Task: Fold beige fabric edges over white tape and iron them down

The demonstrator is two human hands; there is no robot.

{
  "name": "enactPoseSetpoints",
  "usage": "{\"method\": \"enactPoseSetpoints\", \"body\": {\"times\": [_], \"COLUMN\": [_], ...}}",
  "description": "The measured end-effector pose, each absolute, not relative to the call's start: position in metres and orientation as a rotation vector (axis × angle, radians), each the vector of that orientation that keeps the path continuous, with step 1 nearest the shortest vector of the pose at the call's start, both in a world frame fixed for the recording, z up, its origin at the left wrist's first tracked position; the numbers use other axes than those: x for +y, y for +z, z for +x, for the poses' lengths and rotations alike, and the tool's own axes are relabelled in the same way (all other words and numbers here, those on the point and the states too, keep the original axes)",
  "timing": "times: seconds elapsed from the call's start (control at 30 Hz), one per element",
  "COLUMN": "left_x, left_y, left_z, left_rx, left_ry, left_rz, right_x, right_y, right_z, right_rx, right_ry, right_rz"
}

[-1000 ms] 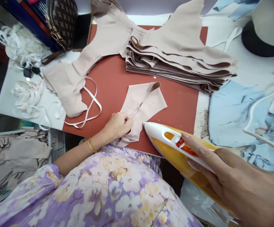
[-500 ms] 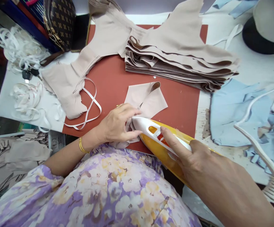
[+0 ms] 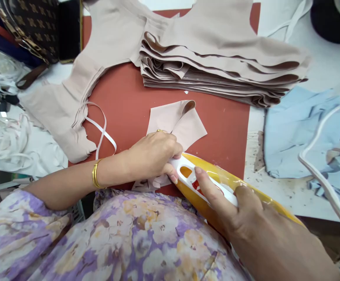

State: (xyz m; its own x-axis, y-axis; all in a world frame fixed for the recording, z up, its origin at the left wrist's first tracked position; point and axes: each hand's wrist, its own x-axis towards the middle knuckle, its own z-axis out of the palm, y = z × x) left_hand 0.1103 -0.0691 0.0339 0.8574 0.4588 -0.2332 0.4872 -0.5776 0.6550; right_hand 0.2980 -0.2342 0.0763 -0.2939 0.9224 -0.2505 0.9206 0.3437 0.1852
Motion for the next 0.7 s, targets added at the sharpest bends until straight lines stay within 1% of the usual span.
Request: {"method": "enactPoseSetpoints", "body": {"times": [0.17,0.27,0.37,0.5,0.6,0.7], "left_x": [-0.066,-0.062,-0.058,-0.060,-0.069,-0.077], "left_y": [0.031,0.027,0.024,0.019,0.014,0.005], "left_z": [0.112,0.111,0.106,0.089,0.066,0.046], "left_rx": [0.673,0.668,0.666,0.577,0.578,0.650], "left_ry": [-0.059,-0.032,0.025,0.152,0.215,0.207], "left_rz": [2.244,2.212,2.202,2.291,2.482,2.685], "right_x": [-0.231,-0.229,-0.226,-0.223,-0.229,-0.242], "right_y": [0.077,0.081,0.082,0.080,0.077,0.076], "right_z": [0.296,0.293,0.288,0.283,0.295,0.322], "right_rx": [2.311,2.287,2.258,2.219,2.302,2.332], "right_ry": [0.070,0.060,0.102,0.206,0.156,0.000], "right_rz": [1.665,1.608,1.530,1.534,1.557,1.686]}}
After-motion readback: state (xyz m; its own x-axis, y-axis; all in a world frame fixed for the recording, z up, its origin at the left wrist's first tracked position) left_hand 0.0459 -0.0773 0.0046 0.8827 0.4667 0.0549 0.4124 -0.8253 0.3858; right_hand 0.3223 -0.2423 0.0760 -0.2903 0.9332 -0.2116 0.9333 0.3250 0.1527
